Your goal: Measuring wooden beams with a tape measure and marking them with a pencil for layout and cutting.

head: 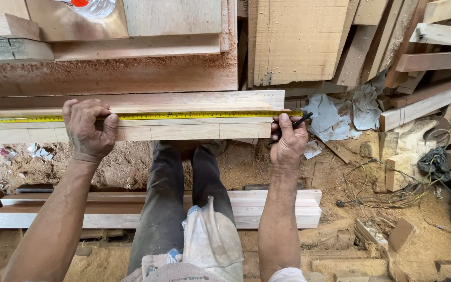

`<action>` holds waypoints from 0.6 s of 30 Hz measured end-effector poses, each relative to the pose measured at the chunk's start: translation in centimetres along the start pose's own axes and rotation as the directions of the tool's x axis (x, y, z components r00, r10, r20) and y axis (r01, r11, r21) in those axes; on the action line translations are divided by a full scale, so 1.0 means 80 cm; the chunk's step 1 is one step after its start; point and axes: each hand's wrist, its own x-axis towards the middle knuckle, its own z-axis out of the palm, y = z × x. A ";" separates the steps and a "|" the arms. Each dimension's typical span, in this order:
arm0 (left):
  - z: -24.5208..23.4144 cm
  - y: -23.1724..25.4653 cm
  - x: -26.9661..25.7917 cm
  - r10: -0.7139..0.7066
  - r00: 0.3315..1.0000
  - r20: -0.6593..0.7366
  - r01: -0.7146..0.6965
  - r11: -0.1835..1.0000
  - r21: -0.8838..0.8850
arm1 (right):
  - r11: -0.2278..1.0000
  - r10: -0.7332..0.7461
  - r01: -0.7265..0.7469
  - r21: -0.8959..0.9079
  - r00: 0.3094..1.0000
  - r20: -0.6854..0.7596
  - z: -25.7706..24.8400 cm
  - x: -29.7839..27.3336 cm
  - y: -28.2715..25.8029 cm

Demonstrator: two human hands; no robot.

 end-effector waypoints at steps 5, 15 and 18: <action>-0.002 0.002 0.001 0.000 1.000 0.006 0.000 1.000 -0.009 | 1.000 -0.003 0.003 -0.003 1.000 -0.011 -0.003 0.001 0.003; -0.001 0.002 0.001 -0.006 1.000 -0.002 0.006 1.000 -0.012 | 1.000 -0.014 0.014 0.000 1.000 -0.020 -0.002 0.002 0.006; -0.003 0.003 0.002 -0.007 1.000 0.009 0.007 1.000 -0.013 | 1.000 -0.026 0.026 -0.016 1.000 -0.008 -0.001 0.002 0.006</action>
